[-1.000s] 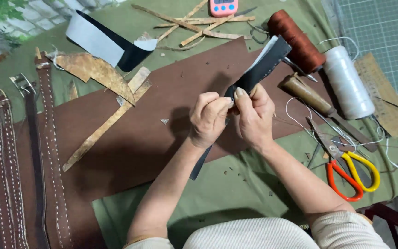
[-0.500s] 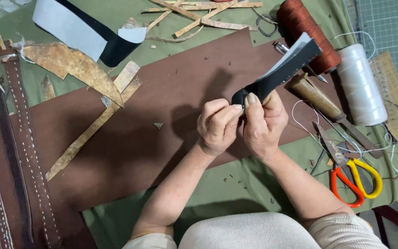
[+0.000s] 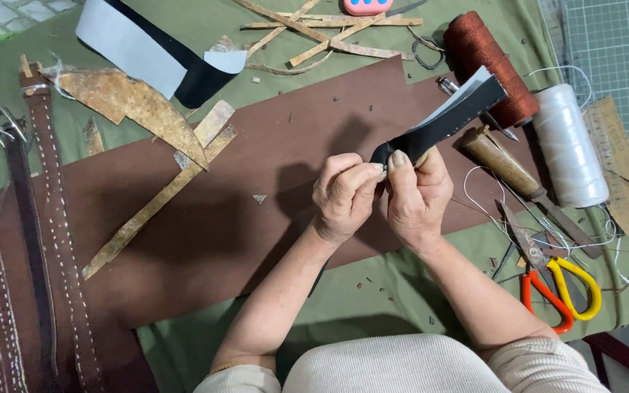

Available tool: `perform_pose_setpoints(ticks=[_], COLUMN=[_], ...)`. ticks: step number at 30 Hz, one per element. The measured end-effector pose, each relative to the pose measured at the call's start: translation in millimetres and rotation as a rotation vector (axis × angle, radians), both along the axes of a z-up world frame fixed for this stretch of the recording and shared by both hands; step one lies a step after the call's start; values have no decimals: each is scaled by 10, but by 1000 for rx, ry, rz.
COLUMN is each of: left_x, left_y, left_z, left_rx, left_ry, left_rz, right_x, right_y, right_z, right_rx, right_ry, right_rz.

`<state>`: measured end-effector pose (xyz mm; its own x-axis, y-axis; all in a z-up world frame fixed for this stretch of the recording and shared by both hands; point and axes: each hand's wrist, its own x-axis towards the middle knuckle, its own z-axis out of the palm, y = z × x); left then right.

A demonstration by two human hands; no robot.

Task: Hand-sewing a black leather strap by piercing holes with an awl and pulling thread through.

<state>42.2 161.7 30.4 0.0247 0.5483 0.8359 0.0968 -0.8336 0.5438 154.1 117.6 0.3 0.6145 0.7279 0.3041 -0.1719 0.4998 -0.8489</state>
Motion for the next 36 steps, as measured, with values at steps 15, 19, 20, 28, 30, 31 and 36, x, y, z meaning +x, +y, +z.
perform_pose_setpoints(ticks=[15,19,20,28,30,31,36], left_x=[-229,-528,-567,-659,-707,-733,-777], left_y=[30,-96,-137,-425,-456,-485,-577], left_z=[286,380,419,709,790,819,898], left_rx=[-212,-250,-259,-352,-431,-508,-714], left_ry=[-65,224,223,250,262,271,316], left_rz=[-147,-250,-252,-585,-586,-592,-576], right_x=[-82,776,791,910,824,777,751], right_y=[-324,-822,-861,-445,-368,-341,-402], right_z=[1157,1312,1581,1832,1682,1594,1347], right_rx=[-372,-775,-783,-493,-555,-618,-682], right_ry=[-51,-1032,-1029,-893,-712,-522,-405], right_rz=[278,840,844,908,1111,1299,1366])
